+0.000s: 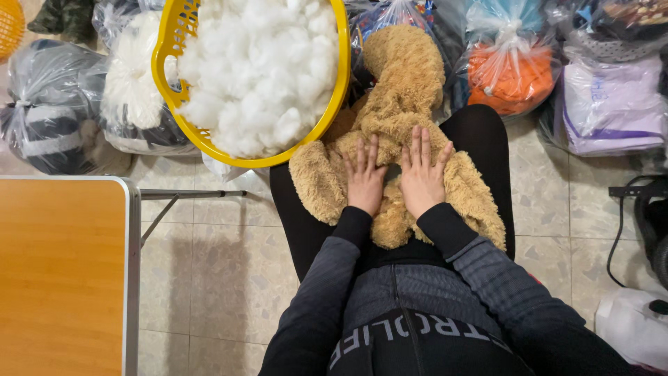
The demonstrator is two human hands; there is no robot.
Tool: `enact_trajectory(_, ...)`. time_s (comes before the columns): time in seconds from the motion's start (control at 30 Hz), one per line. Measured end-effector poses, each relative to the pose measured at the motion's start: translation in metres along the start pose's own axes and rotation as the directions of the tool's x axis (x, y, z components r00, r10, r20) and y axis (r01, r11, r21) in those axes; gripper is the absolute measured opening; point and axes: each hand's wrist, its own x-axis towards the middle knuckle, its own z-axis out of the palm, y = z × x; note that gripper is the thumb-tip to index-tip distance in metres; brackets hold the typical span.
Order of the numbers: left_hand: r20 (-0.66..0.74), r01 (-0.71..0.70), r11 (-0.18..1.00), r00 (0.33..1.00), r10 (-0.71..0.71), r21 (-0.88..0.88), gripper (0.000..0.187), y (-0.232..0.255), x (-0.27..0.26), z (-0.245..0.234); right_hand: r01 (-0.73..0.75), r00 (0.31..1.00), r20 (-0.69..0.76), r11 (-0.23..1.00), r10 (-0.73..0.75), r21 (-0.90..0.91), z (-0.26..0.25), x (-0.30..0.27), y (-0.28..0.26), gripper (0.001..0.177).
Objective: The person sits on the floor and repeatedly takes handfuls of white stuffing from a yellow basket to fill a large brown teddy bear. They push the stuffing into the bear's body and limbs, patting and compressing the material to distribute it evenly.
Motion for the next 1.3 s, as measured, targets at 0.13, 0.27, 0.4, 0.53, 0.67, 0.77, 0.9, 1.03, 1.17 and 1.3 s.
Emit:
enact_trajectory(0.13, 0.263, 0.022, 0.976, 0.961, -0.08, 0.218, 0.015, 0.001, 0.013, 0.016, 0.011, 1.0, -0.018, 1.0, -0.011, 0.006, 0.003, 0.0, -0.001, 0.072)
enact_trajectory(0.27, 0.398, -0.01, 0.948, 0.909, -0.124, 0.318, 0.012, 0.004, 0.02, 0.015, 0.032, 0.999, 0.006, 0.998, -0.033, 0.056, 0.003, 0.0, -0.001, 0.078)
enact_trajectory(0.4, 0.264, 0.058, 0.981, 0.959, -0.107, 0.188, 0.01, 0.001, 0.013, 0.001, 0.027, 1.0, 0.005, 0.997, -0.027, 0.072, -0.001, -0.002, 0.001, 0.077)
enact_trajectory(0.53, 0.021, 0.122, 0.992, 0.992, -0.122, 0.012, 0.01, -0.003, 0.003, -0.02, 0.035, 0.999, 0.033, 0.977, -0.043, 0.21, -0.005, -0.005, 0.007, 0.078)
enact_trajectory(0.67, 0.099, 0.304, 0.907, 0.953, -0.288, -0.291, 0.017, -0.001, -0.005, -0.045, 0.085, 0.996, -0.048, 0.928, -0.073, 0.363, -0.008, -0.006, 0.01, 0.075)
enact_trajectory(0.77, 0.048, 0.369, 0.844, 0.923, -0.381, -0.39, 0.011, 0.002, -0.013, -0.061, 0.085, 0.996, -0.023, 0.877, -0.084, 0.474, -0.008, -0.008, 0.01, 0.064)
enact_trajectory(0.9, -0.093, 0.266, 0.806, 0.926, -0.367, -0.528, 0.012, -0.003, -0.02, -0.071, 0.126, 0.99, -0.123, 0.777, -0.062, 0.617, -0.005, -0.008, 0.008, 0.066)
enact_trajectory(1.03, -0.134, 0.2, 0.778, 0.931, -0.341, -0.595, 0.011, -0.005, -0.021, -0.075, 0.154, 0.983, -0.179, 0.76, -0.051, 0.632, -0.001, -0.006, 0.01, 0.045)
enact_trajectory(1.17, -0.103, 0.205, 0.82, 0.947, -0.304, -0.535, 0.018, -0.007, -0.018, -0.082, 0.114, 0.99, -0.138, 0.781, -0.036, 0.614, 0.006, -0.008, 0.015, 0.007)
enact_trajectory(1.3, 0.03, 0.148, 0.543, 0.975, -0.22, -0.827, 0.075, -0.009, -0.006, -0.093, 0.12, 0.983, -0.183, 0.724, 0.009, 0.68, 0.011, -0.006, 0.016, 0.01)
